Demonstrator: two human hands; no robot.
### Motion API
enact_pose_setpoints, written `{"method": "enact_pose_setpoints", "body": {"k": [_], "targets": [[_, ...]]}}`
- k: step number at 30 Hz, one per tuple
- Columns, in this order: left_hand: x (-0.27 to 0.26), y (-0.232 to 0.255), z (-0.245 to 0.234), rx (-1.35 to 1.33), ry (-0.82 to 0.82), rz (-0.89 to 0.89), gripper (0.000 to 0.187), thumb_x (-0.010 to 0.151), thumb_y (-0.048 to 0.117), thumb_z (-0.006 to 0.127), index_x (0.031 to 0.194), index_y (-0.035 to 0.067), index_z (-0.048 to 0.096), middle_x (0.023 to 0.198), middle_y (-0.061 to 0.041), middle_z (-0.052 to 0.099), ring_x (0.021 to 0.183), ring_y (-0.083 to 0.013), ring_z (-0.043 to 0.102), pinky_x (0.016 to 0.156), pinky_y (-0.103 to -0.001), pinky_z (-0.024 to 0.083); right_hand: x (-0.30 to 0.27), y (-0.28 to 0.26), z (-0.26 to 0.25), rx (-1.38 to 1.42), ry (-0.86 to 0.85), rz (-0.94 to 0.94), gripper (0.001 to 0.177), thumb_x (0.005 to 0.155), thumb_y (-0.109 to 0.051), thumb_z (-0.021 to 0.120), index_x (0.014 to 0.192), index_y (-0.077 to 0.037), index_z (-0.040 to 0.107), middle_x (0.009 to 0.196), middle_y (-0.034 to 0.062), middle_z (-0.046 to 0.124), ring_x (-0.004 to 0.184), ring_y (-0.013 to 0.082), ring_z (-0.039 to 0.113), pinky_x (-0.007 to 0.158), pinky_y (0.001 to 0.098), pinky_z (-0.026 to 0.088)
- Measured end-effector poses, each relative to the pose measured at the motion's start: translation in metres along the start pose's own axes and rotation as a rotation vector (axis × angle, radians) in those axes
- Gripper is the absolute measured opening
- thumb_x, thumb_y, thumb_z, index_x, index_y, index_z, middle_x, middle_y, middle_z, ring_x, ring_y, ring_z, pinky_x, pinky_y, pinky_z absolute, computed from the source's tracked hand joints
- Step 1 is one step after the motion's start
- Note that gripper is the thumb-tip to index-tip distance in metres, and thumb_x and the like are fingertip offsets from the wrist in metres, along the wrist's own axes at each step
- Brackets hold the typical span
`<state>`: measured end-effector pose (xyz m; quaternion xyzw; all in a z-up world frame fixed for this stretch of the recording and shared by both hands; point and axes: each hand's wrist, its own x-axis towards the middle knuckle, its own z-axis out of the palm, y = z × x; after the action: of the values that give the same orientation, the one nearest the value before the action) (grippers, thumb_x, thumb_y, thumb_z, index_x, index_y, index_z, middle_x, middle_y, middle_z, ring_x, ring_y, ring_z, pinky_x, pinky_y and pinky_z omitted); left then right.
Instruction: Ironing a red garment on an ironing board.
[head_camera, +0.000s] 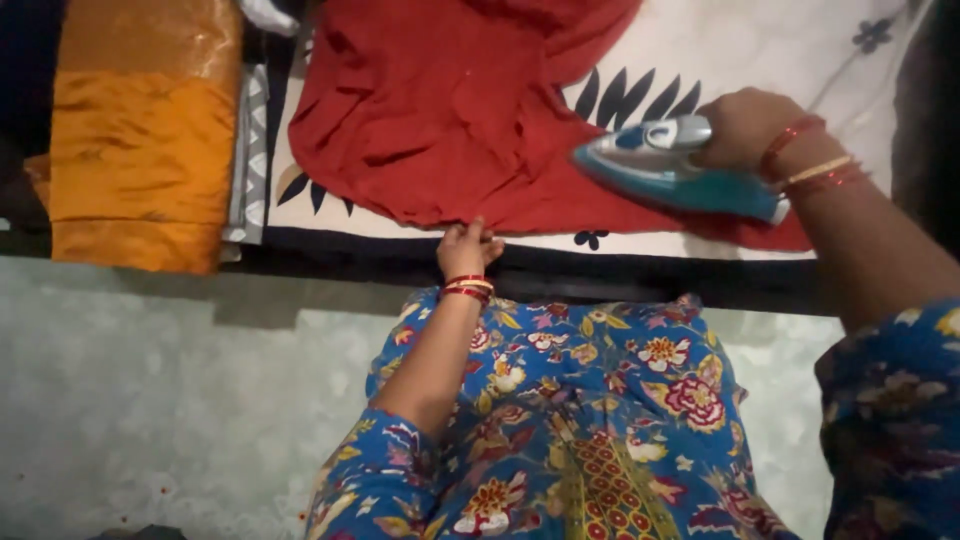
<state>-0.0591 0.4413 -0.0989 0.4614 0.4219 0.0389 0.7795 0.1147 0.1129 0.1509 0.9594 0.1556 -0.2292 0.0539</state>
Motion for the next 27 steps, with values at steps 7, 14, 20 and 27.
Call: {"method": "enact_pose_setpoints", "body": {"k": [7,14,20,27], "targets": [[-0.003,-0.012,-0.008,-0.228,-0.081,0.200,0.031,0.095,0.022,0.064,0.121,0.007,0.058,0.111,-0.006,0.068,0.094,-0.0224,0.070,0.078,-0.042,0.064,-0.011,-0.020,-0.007,-0.186,0.048,-0.014,0.041,0.092,-0.044,0.076,0.121,-0.016,0.079,0.104,0.0158,0.079,0.093,0.0309,0.075,0.085,0.0447,0.060],[-0.005,0.016,0.000,-0.727,-0.371,-0.068,0.029,0.088,0.018,0.060,0.116,0.009,0.058,0.116,-0.012,0.066,0.097,-0.0283,0.067,0.084,-0.049,0.056,-0.009,-0.027,-0.001,-0.159,-0.007,-0.051,0.044,0.091,-0.042,0.076,0.127,-0.016,0.075,0.104,0.0135,0.079,0.090,0.0286,0.075,0.084,0.0422,0.058],[0.023,0.007,-0.007,-0.644,-0.257,0.059,0.044,0.086,-0.004,0.070,0.120,0.019,0.051,0.111,-0.008,0.060,0.088,-0.0246,0.055,0.072,-0.045,0.050,-0.017,-0.061,-0.015,-0.297,0.021,0.115,0.043,0.092,-0.049,0.075,0.120,-0.015,0.076,0.098,0.0118,0.079,0.089,0.0245,0.075,0.075,0.0388,0.060],[-0.018,0.044,0.013,-0.620,-0.291,0.082,0.064,0.079,0.000,0.083,0.135,0.008,0.055,0.122,-0.006,0.069,0.101,-0.0189,0.071,0.078,-0.032,0.063,-0.007,-0.057,-0.001,-0.155,0.073,0.179,0.043,0.093,-0.051,0.073,0.113,-0.013,0.077,0.093,0.0128,0.078,0.084,0.0255,0.074,0.070,0.0391,0.059]]}}
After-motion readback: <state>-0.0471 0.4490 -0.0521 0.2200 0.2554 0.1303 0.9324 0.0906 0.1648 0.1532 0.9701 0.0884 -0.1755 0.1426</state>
